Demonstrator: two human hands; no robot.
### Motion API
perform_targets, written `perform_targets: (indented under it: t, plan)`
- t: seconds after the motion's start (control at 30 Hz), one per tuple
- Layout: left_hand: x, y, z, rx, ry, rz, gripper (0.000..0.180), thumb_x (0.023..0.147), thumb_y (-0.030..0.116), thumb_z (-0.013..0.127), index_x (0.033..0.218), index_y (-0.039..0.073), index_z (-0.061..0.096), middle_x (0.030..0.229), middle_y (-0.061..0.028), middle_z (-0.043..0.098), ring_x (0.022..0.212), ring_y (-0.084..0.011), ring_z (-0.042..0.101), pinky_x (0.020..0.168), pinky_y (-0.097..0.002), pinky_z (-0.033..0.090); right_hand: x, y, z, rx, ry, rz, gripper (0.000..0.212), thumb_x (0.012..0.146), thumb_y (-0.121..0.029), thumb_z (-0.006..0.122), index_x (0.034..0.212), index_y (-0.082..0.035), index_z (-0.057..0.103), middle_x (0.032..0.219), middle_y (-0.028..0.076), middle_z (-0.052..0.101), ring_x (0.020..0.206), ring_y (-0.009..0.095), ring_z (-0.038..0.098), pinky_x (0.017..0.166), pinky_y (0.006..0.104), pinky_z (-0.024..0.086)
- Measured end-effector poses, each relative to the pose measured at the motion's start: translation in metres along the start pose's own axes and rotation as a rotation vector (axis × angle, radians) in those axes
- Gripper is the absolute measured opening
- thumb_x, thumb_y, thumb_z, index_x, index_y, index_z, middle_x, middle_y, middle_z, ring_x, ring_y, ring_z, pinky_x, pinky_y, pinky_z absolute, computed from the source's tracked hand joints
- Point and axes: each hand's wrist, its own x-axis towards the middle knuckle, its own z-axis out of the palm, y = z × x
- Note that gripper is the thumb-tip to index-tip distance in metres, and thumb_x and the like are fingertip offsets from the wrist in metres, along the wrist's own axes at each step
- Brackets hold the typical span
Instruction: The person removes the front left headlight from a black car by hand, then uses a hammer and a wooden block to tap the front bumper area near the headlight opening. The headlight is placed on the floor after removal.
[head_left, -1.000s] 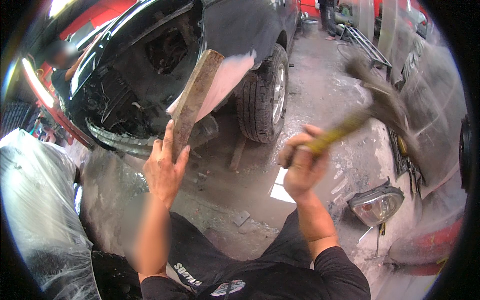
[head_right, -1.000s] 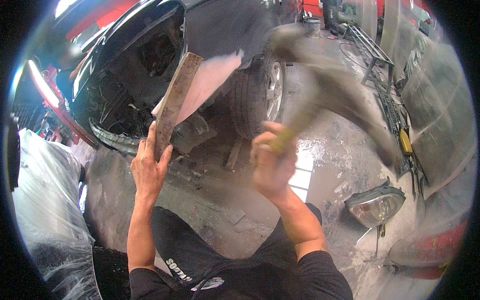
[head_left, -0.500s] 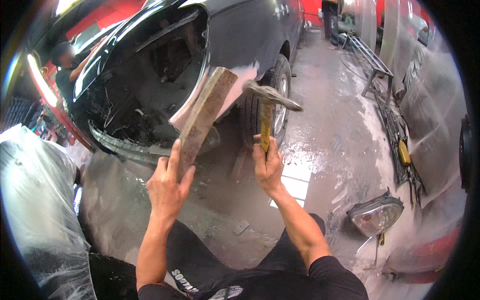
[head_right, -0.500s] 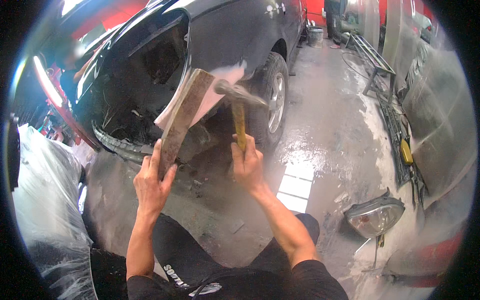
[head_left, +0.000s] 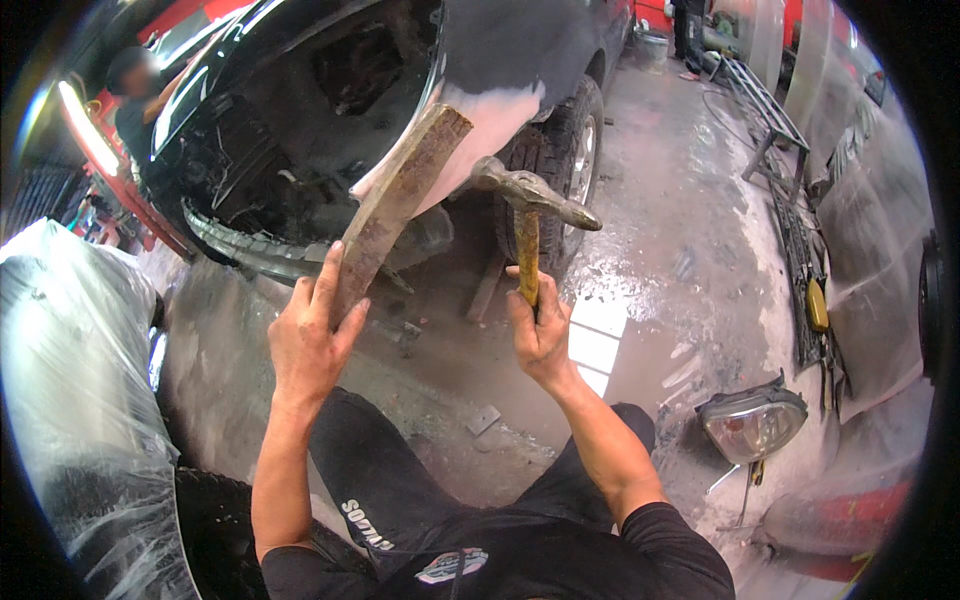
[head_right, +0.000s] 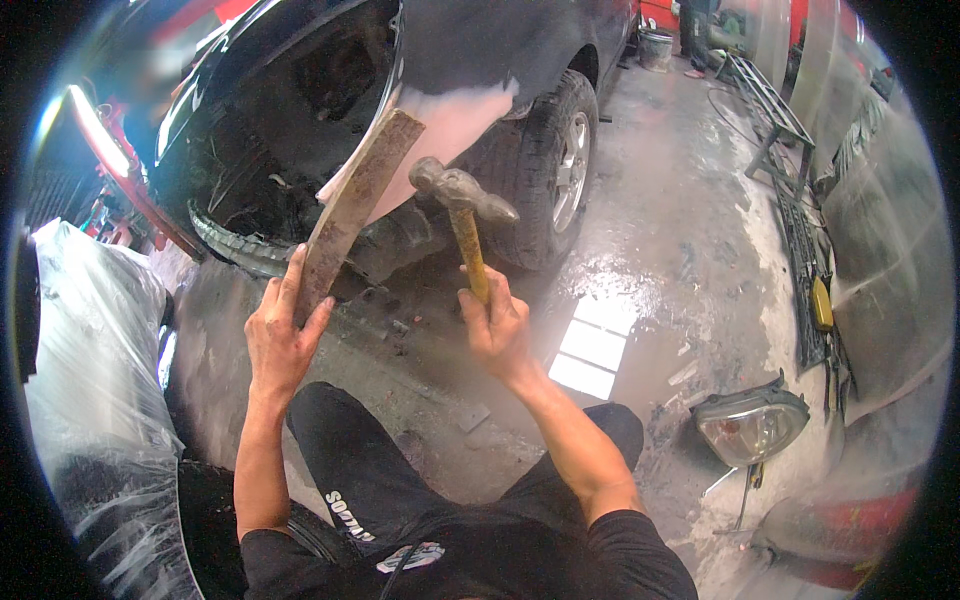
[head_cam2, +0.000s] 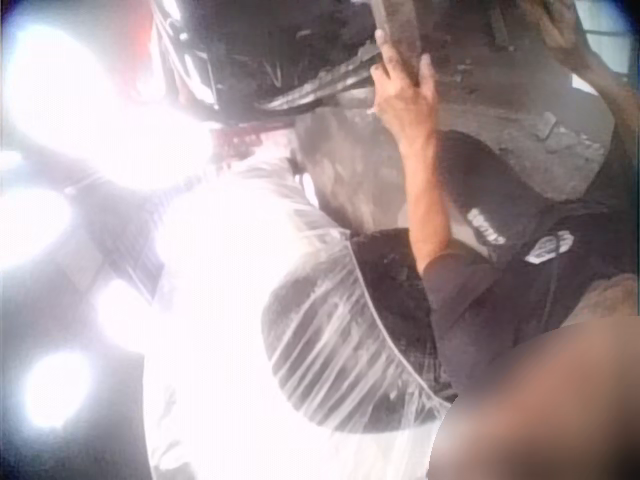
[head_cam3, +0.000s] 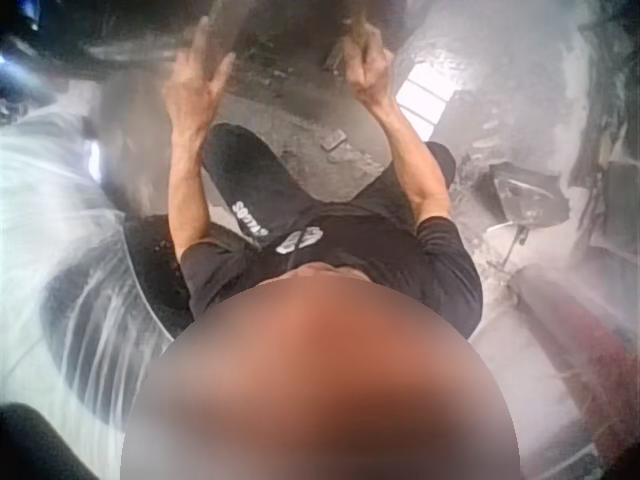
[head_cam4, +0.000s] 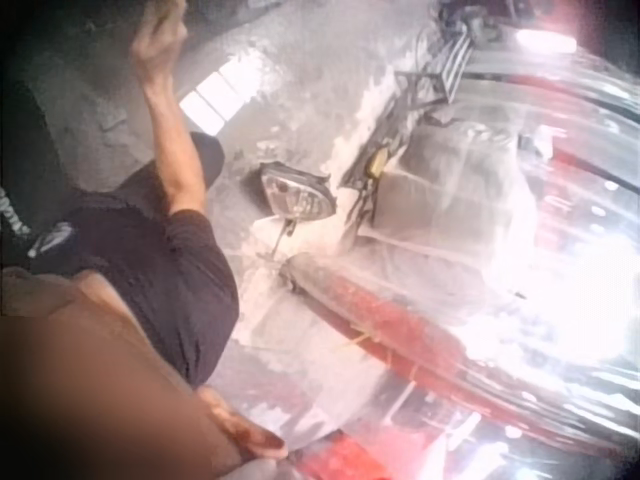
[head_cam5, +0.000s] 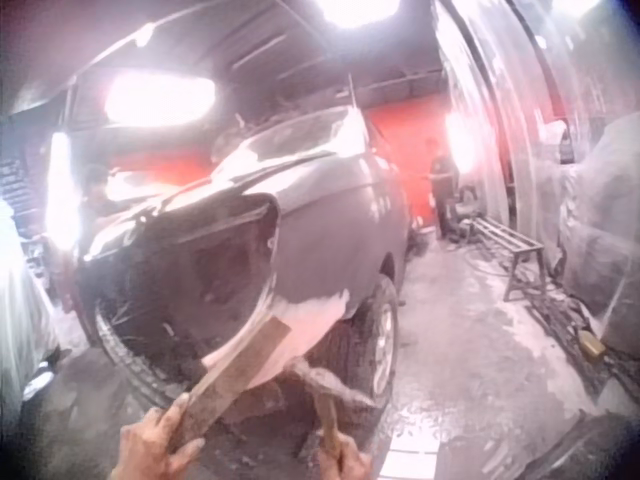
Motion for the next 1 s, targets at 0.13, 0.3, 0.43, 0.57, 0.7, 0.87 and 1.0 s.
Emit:
perform_targets:
  t: [0.13,0.3,0.43,0.57,0.7,0.87,1.0]
  plan:
    - [0.006,-0.009,-0.008,0.028,-0.017,0.015,0.082,0.089,0.024,0.080,0.163,0.021,0.044,0.100,-0.0142,0.067,0.081,-0.0316,0.069,0.073,-0.0447,0.056,-0.001,-0.003,0.000,0.043,0.004,-0.040,0.034,0.105,-0.010,0.061,0.137,-0.001,0.056,0.069,0.004,0.056,0.059,0.014,0.057,0.057,0.0317,0.045]
    - [0.013,-0.025,-0.017,0.049,-0.042,0.052,0.082,0.088,0.025,0.081,0.162,0.022,0.046,0.096,-0.0142,0.067,0.079,-0.0317,0.069,0.073,-0.0448,0.056,-0.004,-0.001,0.004,0.022,0.039,-0.111,0.032,0.108,-0.016,0.060,0.136,0.001,0.058,0.070,0.000,0.050,0.060,0.011,0.049,0.058,0.0290,0.042]
    - [0.022,-0.042,-0.021,0.002,-0.049,0.113,0.083,0.085,0.025,0.081,0.161,0.021,0.047,0.094,-0.0138,0.066,0.078,-0.0326,0.068,0.073,-0.0451,0.056,-0.001,0.000,0.007,-0.055,0.009,-0.150,0.037,0.108,-0.017,0.062,0.140,0.002,0.057,0.073,0.003,0.056,0.061,0.013,0.053,0.060,0.0290,0.046]
    - [0.033,-0.060,-0.022,-0.072,-0.042,0.183,0.082,0.085,0.029,0.081,0.160,0.024,0.048,0.090,-0.0125,0.065,0.077,-0.0330,0.068,0.071,-0.0454,0.056,0.004,-0.008,-0.001,-0.132,-0.048,-0.167,0.044,0.106,-0.016,0.063,0.145,0.003,0.055,0.078,0.008,0.063,0.063,0.016,0.059,0.061,0.0313,0.050]
    - [0.042,-0.077,-0.017,-0.210,-0.021,0.253,0.082,0.084,0.029,0.082,0.159,0.025,0.050,0.089,-0.0125,0.065,0.077,-0.0336,0.068,0.072,-0.0459,0.055,0.020,-0.024,-0.013,-0.235,-0.099,-0.277,0.062,0.092,-0.001,0.072,0.150,-0.002,0.051,0.103,0.019,0.075,0.086,0.034,0.077,0.076,0.0406,0.061]
    - [0.050,-0.094,-0.018,-0.252,-0.094,0.240,0.081,0.083,0.028,0.082,0.158,0.025,0.051,0.089,-0.0132,0.065,0.077,-0.0342,0.067,0.072,-0.0456,0.054,0.049,-0.055,-0.021,-0.525,-0.175,-0.503,0.082,0.080,-0.001,0.082,0.155,-0.009,0.051,0.090,0.012,0.069,0.066,0.028,0.069,0.057,0.0396,0.057]
    - [0.054,-0.097,-0.020,-0.243,-0.120,0.255,0.081,0.083,0.029,0.082,0.157,0.025,0.052,0.090,-0.0133,0.065,0.077,-0.0342,0.066,0.073,-0.0455,0.054,0.061,-0.076,-0.022,-0.808,-0.351,-0.532,0.086,0.077,-0.006,0.084,0.156,-0.020,0.054,0.071,0.004,0.048,0.052,0.021,0.051,0.048,0.0380,0.049]
